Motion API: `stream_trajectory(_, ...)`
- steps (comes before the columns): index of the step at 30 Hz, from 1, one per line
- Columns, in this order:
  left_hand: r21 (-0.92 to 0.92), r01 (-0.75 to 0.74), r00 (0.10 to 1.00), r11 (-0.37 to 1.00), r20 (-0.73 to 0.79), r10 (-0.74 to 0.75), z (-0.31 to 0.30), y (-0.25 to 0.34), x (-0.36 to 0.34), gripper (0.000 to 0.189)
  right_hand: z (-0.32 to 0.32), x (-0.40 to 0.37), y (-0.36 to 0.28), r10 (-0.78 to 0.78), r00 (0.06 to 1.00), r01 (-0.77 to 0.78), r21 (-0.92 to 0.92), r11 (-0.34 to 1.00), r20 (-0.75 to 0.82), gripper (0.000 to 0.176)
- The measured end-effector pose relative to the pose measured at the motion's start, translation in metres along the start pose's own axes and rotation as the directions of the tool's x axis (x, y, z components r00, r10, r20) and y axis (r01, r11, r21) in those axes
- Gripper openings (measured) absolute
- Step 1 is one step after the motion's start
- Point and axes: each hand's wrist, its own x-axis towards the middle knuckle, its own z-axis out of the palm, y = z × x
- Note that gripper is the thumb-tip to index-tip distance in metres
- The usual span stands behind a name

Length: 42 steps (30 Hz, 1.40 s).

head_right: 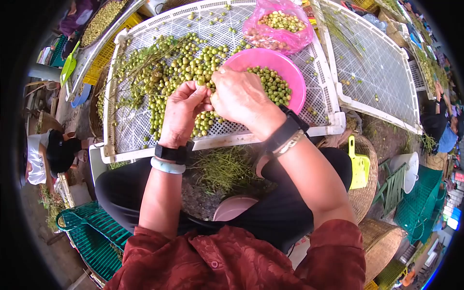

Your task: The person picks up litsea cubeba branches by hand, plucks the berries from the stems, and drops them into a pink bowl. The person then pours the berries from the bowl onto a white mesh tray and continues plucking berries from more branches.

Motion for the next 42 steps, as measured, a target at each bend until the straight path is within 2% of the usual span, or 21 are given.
stream_trajectory(2, 0.035, -0.032, 0.997, 0.999, -0.076, 0.035, -0.007, 0.005, -0.001, 0.004, -0.013, -0.006, -0.007, -0.028, 0.924, -0.004, 0.082, 0.997, 0.381, 0.023)
stream_trajectory(3, 0.069, -0.051, 0.992, 0.996, -0.112, 0.058, -0.010, 0.007, -0.001, 0.005, -0.020, -0.011, -0.013, -0.052, 0.831, -0.018, 0.120, 0.993, 0.554, 0.026)
stream_trajectory(5, 0.167, -0.084, 0.983, 0.982, -0.147, 0.109, -0.014, 0.009, -0.003, 0.005, -0.028, -0.023, -0.024, -0.203, 0.594, -0.031, 0.274, 0.961, 0.779, 0.043)
stream_trajectory(6, 0.189, -0.091, 0.981, 0.978, -0.151, 0.121, -0.017, 0.010, -0.004, 0.005, -0.025, -0.027, -0.022, -0.232, 0.576, 0.031, 0.262, 0.964, 0.784, 0.043)
stream_trajectory(8, 0.225, -0.095, 0.975, 0.970, -0.176, 0.136, -0.016, 0.011, -0.009, 0.005, -0.014, -0.026, -0.011, -0.086, 0.819, -0.114, 0.308, 0.945, 0.567, 0.038)
stream_trajectory(9, 0.238, -0.101, 0.979, 0.966, -0.150, 0.139, -0.013, 0.011, -0.012, 0.006, -0.011, -0.021, -0.005, 0.010, 0.899, -0.177, 0.343, 0.922, 0.438, 0.037)
stream_trajectory(10, 0.250, -0.109, 0.982, 0.962, -0.123, 0.143, -0.010, 0.010, -0.014, 0.006, -0.011, -0.012, -0.002, 0.149, 0.936, -0.267, 0.365, 0.892, 0.320, 0.033)
stream_trajectory(11, 0.260, -0.119, 0.985, 0.958, -0.094, 0.147, -0.005, 0.010, -0.016, 0.006, -0.004, -0.008, 0.005, 0.161, 0.972, -0.222, 0.454, 0.863, 0.169, 0.029)
stream_trajectory(13, 0.381, -0.133, 0.982, 0.915, -0.077, 0.175, 0.007, 0.010, -0.017, 0.009, -0.006, -0.002, 0.004, 0.071, 0.988, -0.140, 0.607, 0.782, 0.137, 0.026)
stream_trajectory(15, 0.488, -0.105, 0.986, 0.866, -0.063, 0.155, 0.012, 0.014, -0.017, 0.009, -0.007, 0.002, 0.007, 0.058, 0.980, -0.167, 0.641, 0.749, 0.188, 0.022)
stream_trajectory(18, 0.580, -0.171, 0.983, 0.797, 0.040, 0.181, 0.017, 0.020, -0.018, 0.009, -0.012, 0.006, 0.013, 0.060, 0.966, -0.228, 0.717, 0.659, 0.253, 0.017)
stream_trajectory(21, 0.526, -0.224, 0.971, 0.820, 0.046, 0.236, 0.026, 0.025, -0.014, 0.007, -0.018, 0.011, 0.020, 0.075, 0.948, -0.295, 0.770, 0.566, 0.308, 0.013)
stream_trajectory(24, 0.270, -0.190, 0.982, 0.944, 0.061, 0.180, 0.041, 0.032, -0.009, 0.007, -0.033, 0.014, 0.028, 0.128, 0.934, -0.357, 0.833, 0.424, 0.335, 0.012)
stream_trajectory(25, 0.170, -0.170, 0.985, 0.971, 0.060, 0.162, 0.043, 0.033, -0.006, 0.007, -0.038, 0.014, 0.033, 0.130, 0.937, -0.348, 0.826, 0.443, 0.325, 0.012)
stream_trajectory(26, 0.153, -0.141, 0.986, 0.978, 0.113, 0.125, 0.041, 0.029, -0.002, 0.010, -0.045, 0.014, 0.036, 0.130, 0.940, -0.339, 0.820, 0.462, 0.315, 0.012)
stream_trajectory(30, 0.031, -0.115, 0.985, 0.993, 0.134, 0.110, 0.058, 0.012, 0.010, 0.009, -0.065, 0.007, 0.049, 0.192, 0.930, -0.367, 0.766, 0.528, 0.313, 0.017)
stream_trajectory(33, -0.018, -0.134, 0.989, 0.991, 0.054, 0.134, 0.071, 0.007, 0.018, 0.008, -0.063, 0.002, 0.054, 0.217, 0.920, -0.391, 0.780, 0.489, 0.326, 0.020)
stream_trajectory(36, 0.039, -0.202, 0.979, 0.979, 0.028, 0.201, 0.078, 0.008, 0.023, 0.008, -0.051, 0.004, 0.054, 0.199, 0.933, -0.360, 0.784, 0.506, 0.299, 0.020)
stream_trajectory(38, 0.065, -0.244, 0.970, 0.968, 0.022, 0.243, 0.079, 0.007, 0.029, 0.007, -0.043, 0.007, 0.056, 0.180, 0.939, -0.342, 0.847, 0.406, 0.293, 0.021)
stream_trajectory(40, 0.003, -0.230, 0.973, 0.973, 0.019, 0.230, 0.081, 0.009, 0.030, 0.007, -0.043, 0.008, 0.063, 0.149, 0.942, -0.334, 0.895, 0.296, 0.302, 0.017)
stream_trajectory(42, -0.049, -0.223, 0.975, 0.974, -0.014, 0.222, 0.081, 0.012, 0.026, 0.006, -0.049, 0.007, 0.070, 0.136, 0.925, -0.379, 0.854, 0.357, 0.353, 0.014)
